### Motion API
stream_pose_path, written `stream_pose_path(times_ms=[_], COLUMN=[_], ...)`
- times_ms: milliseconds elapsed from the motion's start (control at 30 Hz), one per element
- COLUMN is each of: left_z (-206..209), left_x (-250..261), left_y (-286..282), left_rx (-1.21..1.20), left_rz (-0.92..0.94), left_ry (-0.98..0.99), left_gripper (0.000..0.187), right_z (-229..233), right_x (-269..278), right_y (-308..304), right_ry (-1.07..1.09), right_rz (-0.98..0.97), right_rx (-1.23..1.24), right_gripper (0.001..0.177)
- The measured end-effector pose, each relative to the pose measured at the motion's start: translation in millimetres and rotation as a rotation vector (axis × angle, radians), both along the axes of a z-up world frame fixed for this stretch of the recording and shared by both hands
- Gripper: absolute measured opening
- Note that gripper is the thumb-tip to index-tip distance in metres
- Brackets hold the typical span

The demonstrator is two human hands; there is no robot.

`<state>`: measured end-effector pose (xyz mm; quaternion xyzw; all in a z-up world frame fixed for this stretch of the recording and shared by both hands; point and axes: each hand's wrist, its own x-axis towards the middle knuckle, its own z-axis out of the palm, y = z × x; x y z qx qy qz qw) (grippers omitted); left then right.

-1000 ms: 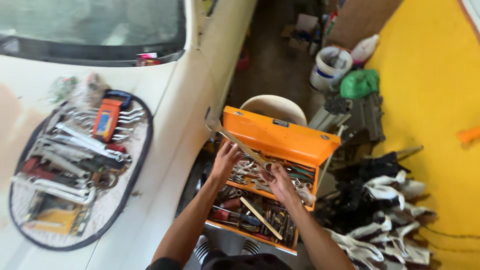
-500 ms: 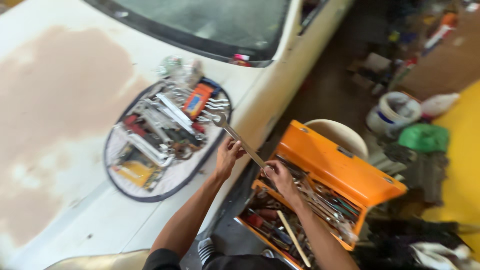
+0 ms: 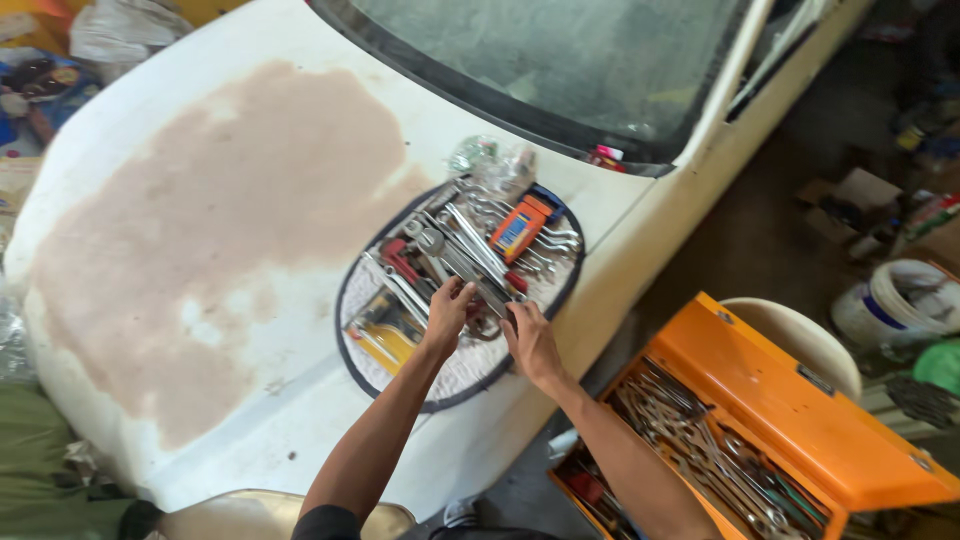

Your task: The person repeatedly picks wrenches and other hand tools from an orange toolbox and places them on a mat on the hood of a white car. The person continues transferring tools back and forth between the toolbox and the car hood without completing a final arrangement.

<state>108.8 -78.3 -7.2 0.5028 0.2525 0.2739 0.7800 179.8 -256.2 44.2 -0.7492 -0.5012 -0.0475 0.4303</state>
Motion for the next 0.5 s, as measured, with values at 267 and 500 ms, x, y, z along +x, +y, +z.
stream_pose_path(times_ms=[267,500], left_z=[7,7], left_x=[-25,-56], left_y=[68,77], left_rx=[0.149,1.029], left_rz=[-0.005,0.171], left_ry=[0.088,0.414], left_gripper=[0.044,0.032], right_z=[-14,-21], right_x=[12,21], right_y=[88,125], right_ry=[-0.059,-0.123], right_rz=[-0.150,-0.164], right_rx=[-0.048,-0.076], right_gripper=[0.022,0.016])
